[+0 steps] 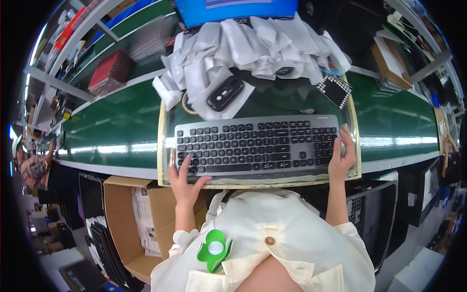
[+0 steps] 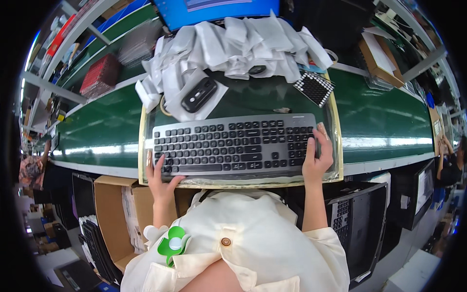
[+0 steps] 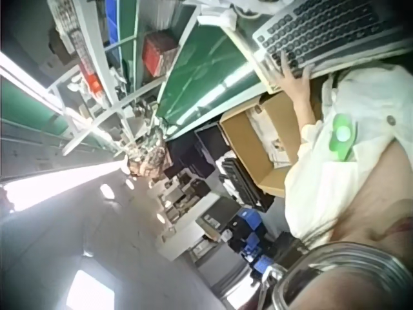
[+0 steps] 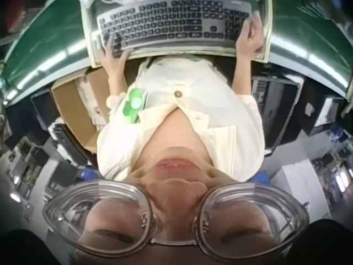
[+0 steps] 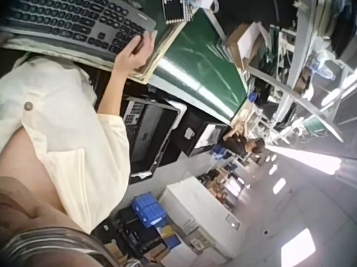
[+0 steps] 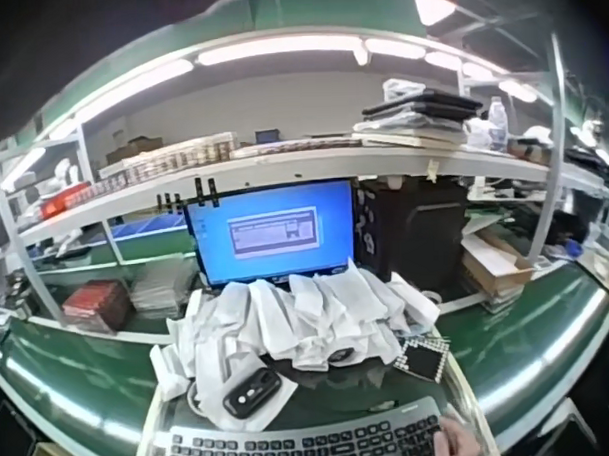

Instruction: The person takes wrapped computer mice from a cardboard box onto the table, tests a keyboard by pressing keys, and unwraps a mouse to remove its USB receiver.

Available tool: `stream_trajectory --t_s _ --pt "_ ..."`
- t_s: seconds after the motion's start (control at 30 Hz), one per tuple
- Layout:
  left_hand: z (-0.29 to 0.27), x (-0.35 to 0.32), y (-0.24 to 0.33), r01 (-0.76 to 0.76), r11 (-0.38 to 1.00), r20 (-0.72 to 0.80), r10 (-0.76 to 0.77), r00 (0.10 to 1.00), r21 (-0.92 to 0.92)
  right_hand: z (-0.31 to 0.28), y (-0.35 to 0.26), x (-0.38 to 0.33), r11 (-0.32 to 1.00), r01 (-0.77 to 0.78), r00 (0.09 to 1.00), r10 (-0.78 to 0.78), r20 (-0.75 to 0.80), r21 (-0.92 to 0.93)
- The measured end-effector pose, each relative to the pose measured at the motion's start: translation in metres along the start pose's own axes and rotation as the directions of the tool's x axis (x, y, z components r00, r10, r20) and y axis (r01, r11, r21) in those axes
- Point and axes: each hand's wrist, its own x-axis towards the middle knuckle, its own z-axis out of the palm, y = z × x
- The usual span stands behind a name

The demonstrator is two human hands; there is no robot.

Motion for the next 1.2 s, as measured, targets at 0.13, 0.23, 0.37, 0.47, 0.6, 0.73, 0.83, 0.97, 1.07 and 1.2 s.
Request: stream_trajectory --t_s 0.13,0.23,0.37,0.47,0.6,0.73,0.83,0.97,1.07,1.2 --pt "0.004 0.001 0.004 -0.054 0.994 -0.106 0.064 0.992 0.096 0.006 -0.021 0.002 0.863 0.301 0.952 -0.243 0.189 -0.406" --pt "-0.002 -0.011 0.007 -0.037 0.998 -0.145 0.045 0.988 0.056 0.031 -0.062 -0.026 0.783 0.441 0.847 -0.202 0.492 -0.437" --pt "-0.009 -0.023 -0.005 -0.147 0.946 -0.127 0.19 0.974 0.29 0.058 -0.078 -0.066 0.715 0.699 0.569 -0.564 0.598 0.009" --pt "-0.012 -0.024 -0.002 -0.138 0.957 -0.161 0.182 0.97 0.255 0.066 -0.093 -0.076 0.691 0.722 0.487 -0.483 0.728 -0.024" --pt "-0.01 -0.026 -0.011 -0.135 0.963 -0.191 0.181 0.965 0.232 0.07 -0.099 -0.071 0.667 0.743 0.462 -0.571 0.678 0.056" --pt "-0.014 -0.025 -0.01 -0.11 0.975 -0.228 0.153 0.961 0.193 0.075 -0.101 -0.067 0.693 0.718 0.414 -0.493 0.765 0.058" --pt "-0.007 -0.025 -0.01 -0.121 0.969 -0.209 0.167 0.964 0.218 0.092 -0.116 -0.056 0.653 0.745 0.314 -0.523 0.792 0.136" --pt "-0.026 -0.007 0.006 -0.14 0.973 -0.246 0.184 0.952 0.185 0.166 -0.139 -0.03 0.532 0.718 0.232 -0.791 0.565 0.45" --pt "-0.037 0.009 0.01 -0.183 0.965 -0.266 0.23 0.936 0.189 0.219 -0.167 -0.026 0.627 0.607 0.208 -0.719 0.663 0.489" --pt "-0.031 0.043 0.029 -0.314 0.943 -0.3 0.334 0.894 0.114 0.185 -0.147 0.002 0.657 0.708 0.074 -0.434 0.898 0.259"
